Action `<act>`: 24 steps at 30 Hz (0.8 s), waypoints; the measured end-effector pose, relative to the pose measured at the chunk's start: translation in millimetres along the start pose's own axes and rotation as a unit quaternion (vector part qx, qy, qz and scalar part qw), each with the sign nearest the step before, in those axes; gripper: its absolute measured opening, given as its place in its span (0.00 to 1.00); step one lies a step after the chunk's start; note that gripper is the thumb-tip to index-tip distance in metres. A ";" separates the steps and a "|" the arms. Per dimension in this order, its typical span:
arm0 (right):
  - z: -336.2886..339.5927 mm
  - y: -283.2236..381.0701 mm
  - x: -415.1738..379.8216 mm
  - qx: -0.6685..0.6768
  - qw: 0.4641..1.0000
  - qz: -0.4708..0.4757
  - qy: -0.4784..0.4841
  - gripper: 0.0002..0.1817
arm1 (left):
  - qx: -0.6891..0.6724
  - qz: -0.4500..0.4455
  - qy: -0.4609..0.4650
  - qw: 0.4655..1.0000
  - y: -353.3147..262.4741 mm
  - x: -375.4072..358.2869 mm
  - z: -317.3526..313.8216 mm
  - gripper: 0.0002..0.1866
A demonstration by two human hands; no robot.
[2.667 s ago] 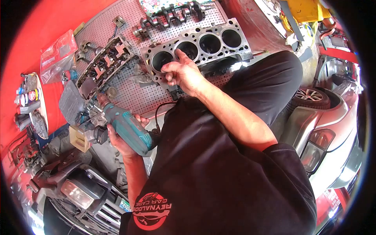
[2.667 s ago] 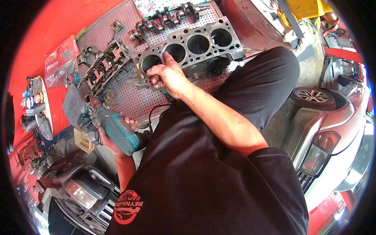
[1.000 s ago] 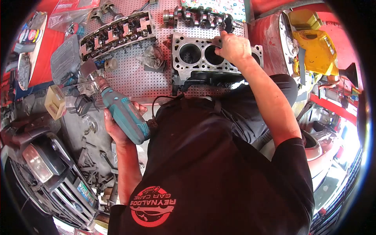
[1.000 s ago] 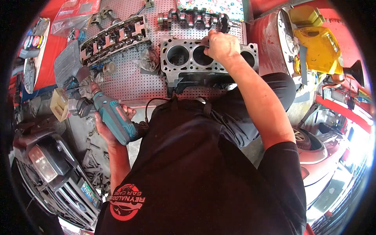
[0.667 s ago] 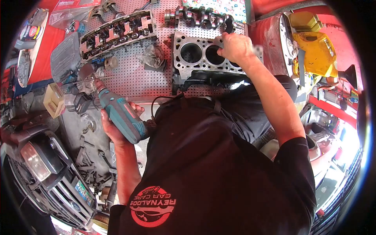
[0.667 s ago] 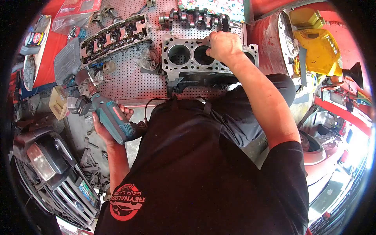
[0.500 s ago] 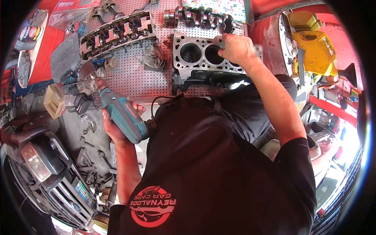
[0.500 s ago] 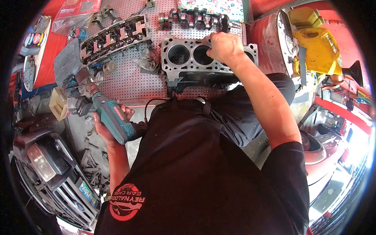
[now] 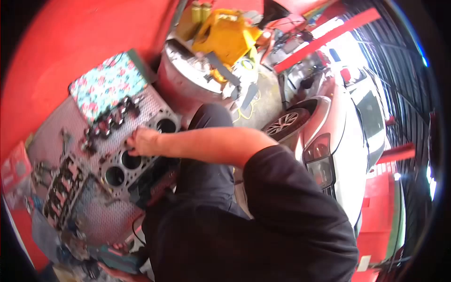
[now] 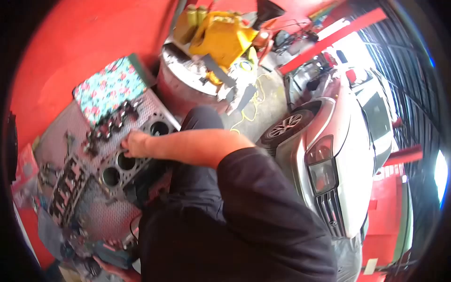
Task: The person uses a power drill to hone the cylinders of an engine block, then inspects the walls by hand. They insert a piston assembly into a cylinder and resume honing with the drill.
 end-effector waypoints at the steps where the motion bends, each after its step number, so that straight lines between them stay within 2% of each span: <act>1: -4.2 -5.2 1.1 0.008 0.999 -0.016 -0.041 0.22 | -0.005 0.009 0.001 1.000 0.7 3.7 0.2 0.43; 3: -6.3 -7.7 0.6 0.030 0.999 -0.003 -0.023 0.24 | 0.011 0.001 -0.025 1.000 1.5 9.0 -8.1 0.42; 5: 0.5 -4.8 -10.9 0.035 0.999 -0.024 -0.004 0.22 | 0.039 -0.016 -0.055 0.998 1.6 9.8 -19.2 0.42; 9: -8.9 19.0 2.4 0.133 0.987 -0.026 0.082 0.16 | 0.092 -0.042 -0.099 0.990 -0.5 8.1 -34.7 0.41; 11: 36.1 14.6 -26.4 0.222 0.965 -0.029 0.137 0.15 | 0.110 -0.053 -0.117 0.986 -2.3 8.2 -38.9 0.41; 15: 17.2 10.3 0.2 0.312 0.942 -0.008 0.122 0.13 | 0.137 -0.067 -0.135 0.979 -5.3 8.1 -42.8 0.40; 16: 7.8 18.5 6.3 0.413 0.892 -0.009 0.181 0.11 | 0.143 -0.069 -0.137 0.978 -6.1 8.1 -43.5 0.40; 18: -3.5 47.4 11.2 0.592 0.751 -0.010 0.292 0.11 | 0.150 -0.073 -0.143 0.976 -7.4 7.6 -43.7 0.39; 20: 11.3 56.4 8.7 0.749 0.613 -0.036 0.250 0.11 | 0.156 -0.076 -0.149 0.974 -7.9 6.6 -43.9 0.39; 22: 10.4 67.7 24.3 0.875 0.438 -0.056 0.198 0.09 | 0.161 -0.077 -0.154 0.972 -8.0 5.4 -42.6 0.39; 24: 11.0 62.8 34.1 0.939 0.305 -0.121 0.104 0.09 | 0.167 -0.080 -0.162 0.969 -8.6 4.4 -42.2 0.38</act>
Point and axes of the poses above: each hand's wrist, its own x-axis towards the middle knuckle, its own z-axis out of the back of the hand, y = z × x, the point moved 8 cm from there along x, towards the middle knuckle, and after that the axes turned 3 degrees about y, right-handed, at the moved point
